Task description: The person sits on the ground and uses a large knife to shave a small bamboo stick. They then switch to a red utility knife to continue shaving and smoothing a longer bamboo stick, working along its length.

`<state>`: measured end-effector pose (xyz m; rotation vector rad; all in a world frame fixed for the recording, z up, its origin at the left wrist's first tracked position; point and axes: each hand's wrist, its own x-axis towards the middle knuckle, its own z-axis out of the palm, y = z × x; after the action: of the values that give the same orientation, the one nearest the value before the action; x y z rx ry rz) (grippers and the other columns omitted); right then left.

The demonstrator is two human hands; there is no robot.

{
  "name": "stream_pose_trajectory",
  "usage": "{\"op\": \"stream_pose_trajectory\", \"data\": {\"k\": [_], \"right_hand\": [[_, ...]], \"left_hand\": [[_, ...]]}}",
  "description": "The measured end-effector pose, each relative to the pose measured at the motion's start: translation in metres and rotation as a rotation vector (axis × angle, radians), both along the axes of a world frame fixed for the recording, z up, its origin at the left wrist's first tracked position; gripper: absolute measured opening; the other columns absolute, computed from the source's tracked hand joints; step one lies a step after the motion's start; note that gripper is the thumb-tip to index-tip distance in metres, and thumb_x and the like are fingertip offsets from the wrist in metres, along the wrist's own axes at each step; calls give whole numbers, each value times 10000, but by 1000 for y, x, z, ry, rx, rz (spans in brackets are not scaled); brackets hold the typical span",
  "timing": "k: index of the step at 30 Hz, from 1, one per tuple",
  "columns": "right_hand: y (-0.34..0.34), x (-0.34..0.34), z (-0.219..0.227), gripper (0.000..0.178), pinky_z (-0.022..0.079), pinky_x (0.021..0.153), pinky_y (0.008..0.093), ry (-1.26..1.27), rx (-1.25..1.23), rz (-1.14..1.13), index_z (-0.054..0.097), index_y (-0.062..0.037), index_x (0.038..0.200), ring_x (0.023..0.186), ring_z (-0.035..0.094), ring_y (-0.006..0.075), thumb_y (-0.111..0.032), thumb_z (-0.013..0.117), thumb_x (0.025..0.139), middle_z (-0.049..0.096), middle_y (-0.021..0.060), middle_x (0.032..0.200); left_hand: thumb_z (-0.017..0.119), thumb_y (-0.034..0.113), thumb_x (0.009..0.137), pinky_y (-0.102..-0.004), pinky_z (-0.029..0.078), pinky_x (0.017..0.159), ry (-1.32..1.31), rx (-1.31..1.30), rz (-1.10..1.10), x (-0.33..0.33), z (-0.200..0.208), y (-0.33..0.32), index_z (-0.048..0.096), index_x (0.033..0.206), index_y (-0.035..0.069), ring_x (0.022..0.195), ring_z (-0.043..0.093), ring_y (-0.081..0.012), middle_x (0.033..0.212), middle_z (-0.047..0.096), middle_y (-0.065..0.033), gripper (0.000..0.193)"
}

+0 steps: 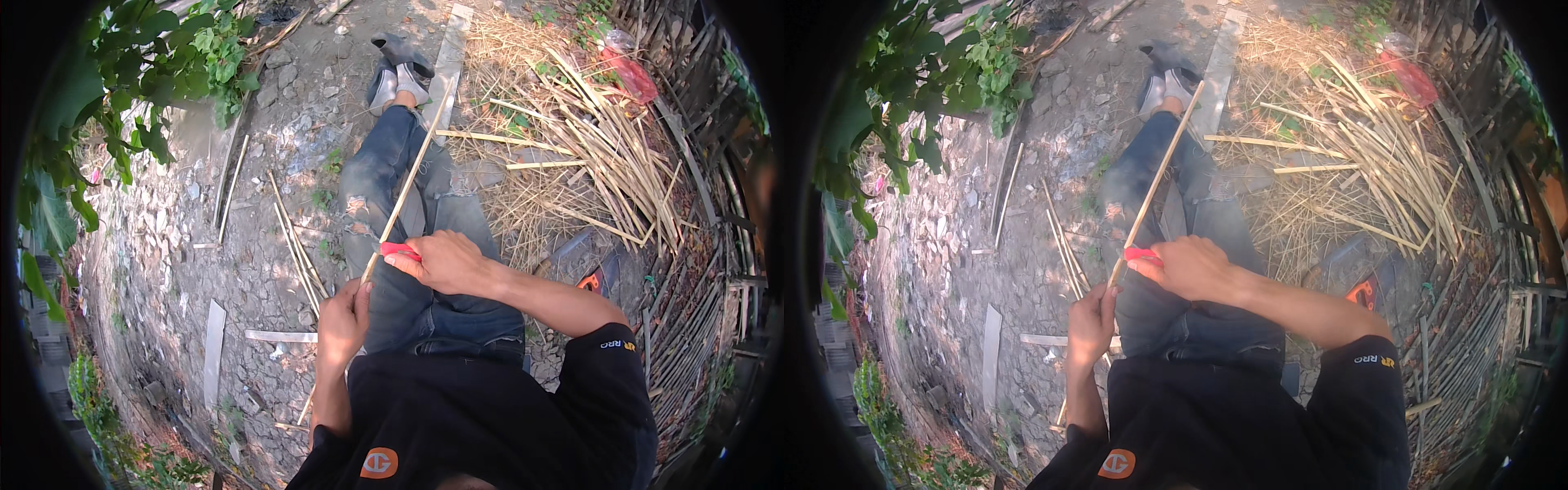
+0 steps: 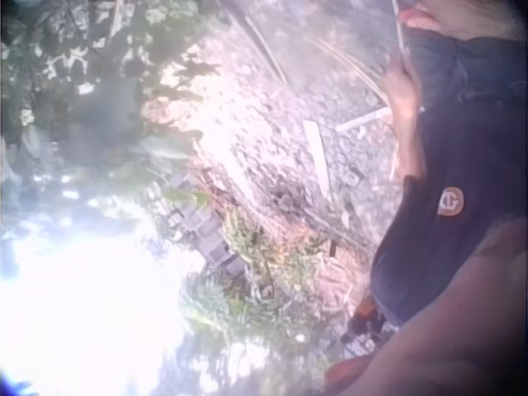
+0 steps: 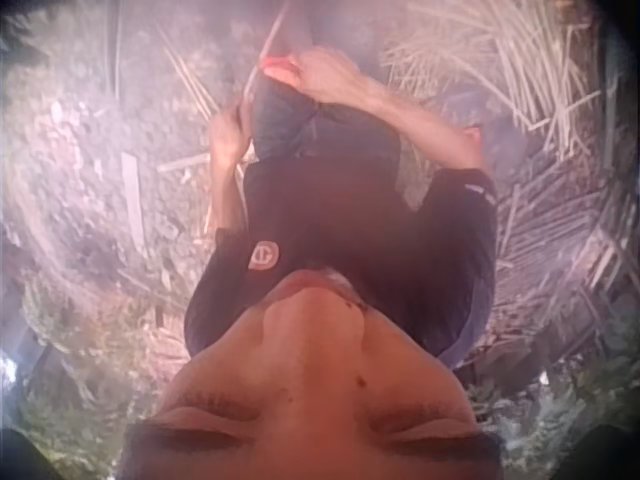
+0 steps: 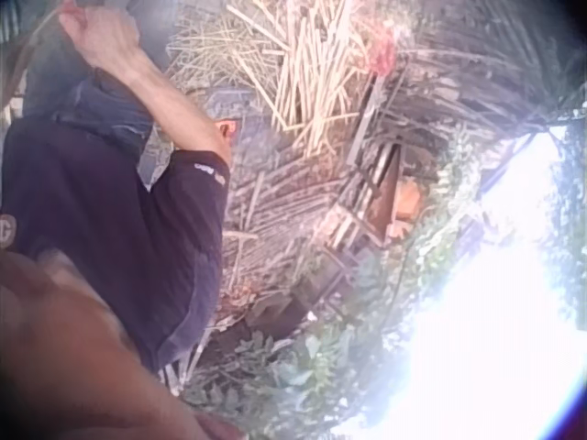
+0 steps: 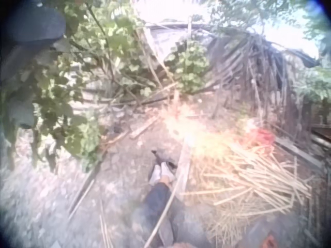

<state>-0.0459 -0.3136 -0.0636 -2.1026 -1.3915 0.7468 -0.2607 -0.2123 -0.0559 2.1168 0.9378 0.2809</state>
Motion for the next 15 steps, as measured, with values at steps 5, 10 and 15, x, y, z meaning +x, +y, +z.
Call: {"op": "stream_pose_trajectory", "data": {"k": [5, 10, 15], "right_hand": [[-4, 176, -43, 864, 490, 791, 517, 36, -32, -608, 657, 97, 771, 791, 671, 449, -651, 328, 1055, 638, 273, 708], [-33, 209, -43, 789, 448, 669, 475, -38, 248, -783, 639, 78, 768, 643, 612, 354, -619, 405, 1052, 594, 221, 628], [-15, 76, 2, 641, 475, 643, 504, -9, 216, -296, 669, 43, 765, 651, 648, 418, -532, 545, 1020, 610, 253, 643]], "left_hand": [[611, 204, 1043, -333, 356, 480, -14, -54, -74, -43, 6, 2, 727, 1013, 12, 468, 419, -135, 523, 462, -112, 226], [612, 211, 1051, -301, 323, 475, 46, -97, -26, -51, 5, 14, 738, 1004, 12, 505, 396, -71, 524, 439, -20, 240], [541, 236, 1087, -288, 352, 483, -29, -137, -36, -20, 0, 9, 718, 973, -17, 503, 435, -80, 552, 494, -10, 330]]}}
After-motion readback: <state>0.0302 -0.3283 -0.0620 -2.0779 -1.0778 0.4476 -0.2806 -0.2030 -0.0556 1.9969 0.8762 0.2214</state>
